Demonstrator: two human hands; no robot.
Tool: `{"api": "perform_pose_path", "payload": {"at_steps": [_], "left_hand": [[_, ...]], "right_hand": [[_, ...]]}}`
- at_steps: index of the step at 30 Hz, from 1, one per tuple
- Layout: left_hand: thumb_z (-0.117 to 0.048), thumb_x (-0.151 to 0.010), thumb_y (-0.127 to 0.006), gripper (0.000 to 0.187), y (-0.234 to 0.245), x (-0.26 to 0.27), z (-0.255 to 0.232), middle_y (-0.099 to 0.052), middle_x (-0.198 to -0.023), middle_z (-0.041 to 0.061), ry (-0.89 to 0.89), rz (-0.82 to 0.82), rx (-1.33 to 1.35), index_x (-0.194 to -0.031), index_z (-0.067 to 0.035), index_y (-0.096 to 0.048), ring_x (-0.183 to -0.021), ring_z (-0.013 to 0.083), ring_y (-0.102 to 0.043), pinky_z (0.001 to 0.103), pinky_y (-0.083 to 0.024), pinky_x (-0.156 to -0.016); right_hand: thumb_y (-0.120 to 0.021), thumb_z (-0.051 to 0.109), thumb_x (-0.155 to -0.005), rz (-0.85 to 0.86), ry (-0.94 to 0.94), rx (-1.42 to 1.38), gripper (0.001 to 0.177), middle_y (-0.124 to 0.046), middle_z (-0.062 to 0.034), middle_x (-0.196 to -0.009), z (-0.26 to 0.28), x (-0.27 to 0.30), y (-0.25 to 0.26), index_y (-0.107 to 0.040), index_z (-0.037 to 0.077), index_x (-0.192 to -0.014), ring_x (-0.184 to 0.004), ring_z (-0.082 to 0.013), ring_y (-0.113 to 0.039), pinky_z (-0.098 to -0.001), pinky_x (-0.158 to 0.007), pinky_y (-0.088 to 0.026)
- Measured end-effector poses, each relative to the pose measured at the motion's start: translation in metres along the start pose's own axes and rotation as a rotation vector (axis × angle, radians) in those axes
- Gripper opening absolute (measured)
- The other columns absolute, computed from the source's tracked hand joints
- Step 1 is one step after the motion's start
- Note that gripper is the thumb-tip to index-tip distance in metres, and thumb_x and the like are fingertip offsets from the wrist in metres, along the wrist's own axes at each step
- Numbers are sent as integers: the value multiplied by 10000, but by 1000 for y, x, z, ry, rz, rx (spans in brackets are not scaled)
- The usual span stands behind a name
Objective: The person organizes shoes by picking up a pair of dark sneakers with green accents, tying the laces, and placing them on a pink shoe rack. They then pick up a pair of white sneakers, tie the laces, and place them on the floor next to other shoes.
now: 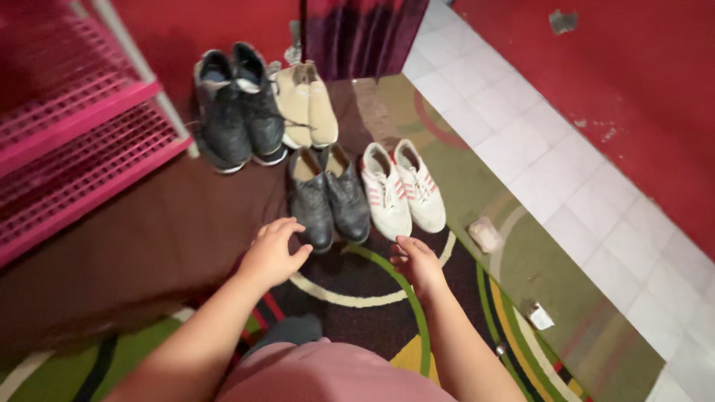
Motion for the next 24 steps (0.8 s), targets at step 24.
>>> {"api": "perform_pose_path", "payload": {"at_steps": [24], "left_hand": [[-269, -809, -733, 513, -182, -228, -64, -644, -1243, 66, -153, 189, -107, -1309, -213, -632, -1091, 329, -633, 474, -519, -898]], "right_hand": [[-724, 281, -925, 139, 22, 587, 316, -731, -13, -871, 19, -200, 97, -736, 5, -1077, -744, -101, -631, -258, -684, -517]]}}
Point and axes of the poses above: each hand's wrist, its own x-axis away from the middle knuckle, its own y-axis out of the back of the hand, z = x × y, the point moved 5 cm from there along -x, towards the middle knuckle
